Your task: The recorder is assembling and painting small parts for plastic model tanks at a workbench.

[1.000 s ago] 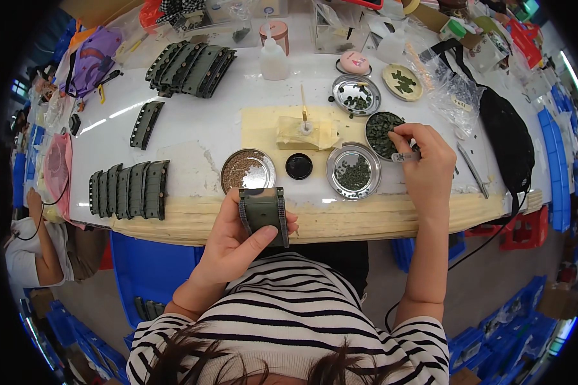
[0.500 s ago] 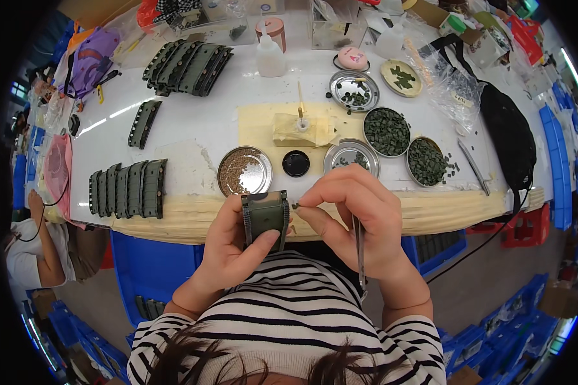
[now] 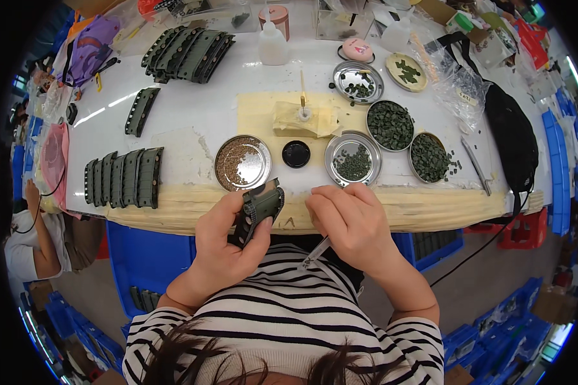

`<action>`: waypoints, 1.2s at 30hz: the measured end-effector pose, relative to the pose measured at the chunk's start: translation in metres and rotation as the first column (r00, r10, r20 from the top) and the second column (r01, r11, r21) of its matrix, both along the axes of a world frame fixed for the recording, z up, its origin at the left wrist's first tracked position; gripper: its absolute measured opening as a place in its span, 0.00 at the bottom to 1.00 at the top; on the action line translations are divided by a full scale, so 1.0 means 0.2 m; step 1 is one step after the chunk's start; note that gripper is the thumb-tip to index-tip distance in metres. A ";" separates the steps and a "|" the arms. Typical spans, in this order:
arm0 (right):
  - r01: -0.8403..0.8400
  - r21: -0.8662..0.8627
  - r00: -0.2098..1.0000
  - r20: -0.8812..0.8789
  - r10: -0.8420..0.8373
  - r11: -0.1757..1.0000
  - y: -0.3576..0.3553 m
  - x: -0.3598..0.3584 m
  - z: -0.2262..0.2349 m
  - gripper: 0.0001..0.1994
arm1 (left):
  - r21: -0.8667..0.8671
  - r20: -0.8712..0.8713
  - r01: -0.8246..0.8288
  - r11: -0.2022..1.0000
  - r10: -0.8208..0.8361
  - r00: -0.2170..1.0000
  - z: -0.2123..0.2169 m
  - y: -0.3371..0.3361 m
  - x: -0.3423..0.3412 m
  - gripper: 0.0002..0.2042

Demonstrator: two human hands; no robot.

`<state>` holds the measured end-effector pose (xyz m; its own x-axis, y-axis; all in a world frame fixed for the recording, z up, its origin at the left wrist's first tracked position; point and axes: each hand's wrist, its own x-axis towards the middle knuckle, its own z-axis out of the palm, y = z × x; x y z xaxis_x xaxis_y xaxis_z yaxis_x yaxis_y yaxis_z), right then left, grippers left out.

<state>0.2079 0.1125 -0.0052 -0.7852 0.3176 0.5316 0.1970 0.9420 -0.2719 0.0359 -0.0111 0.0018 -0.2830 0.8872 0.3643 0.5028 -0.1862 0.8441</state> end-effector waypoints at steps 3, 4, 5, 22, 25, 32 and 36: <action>-0.057 0.092 0.997 0.055 0.052 0.994 0.01 0.01 -0.04 0.13 | 0.040 -0.100 -0.032 0.999 0.036 0.994 0.00 0.00 0.01 0.19; -0.072 0.110 0.995 0.070 0.065 0.991 0.00 0.01 -0.05 0.13 | 0.050 -0.111 -0.035 0.998 0.040 0.993 0.00 0.01 0.01 0.20; -0.075 0.109 0.994 0.093 0.065 0.991 0.00 0.01 -0.04 0.13 | 0.059 -0.121 -0.038 0.998 0.045 0.992 0.00 0.01 0.01 0.20; 0.013 -0.617 0.954 -0.229 -0.195 0.787 -0.02 0.00 0.06 0.10 | -0.115 0.801 0.319 0.941 -0.102 0.590 -0.02 0.00 0.02 0.20; -0.081 -0.670 0.929 -0.319 -0.188 0.738 -0.02 -0.06 0.07 0.10 | -0.092 0.749 0.328 0.940 -0.151 0.645 -0.04 0.00 0.03 0.19; -0.071 -0.644 0.943 -0.292 -0.159 0.762 -0.01 -0.10 0.09 0.09 | -0.069 0.728 0.361 0.930 -0.201 0.656 -0.05 0.00 0.02 0.19; -0.046 -0.439 0.937 -0.330 -0.114 0.897 0.00 -0.11 0.07 0.11 | -0.074 0.694 0.359 0.930 -0.211 0.688 -0.05 -0.01 0.01 0.19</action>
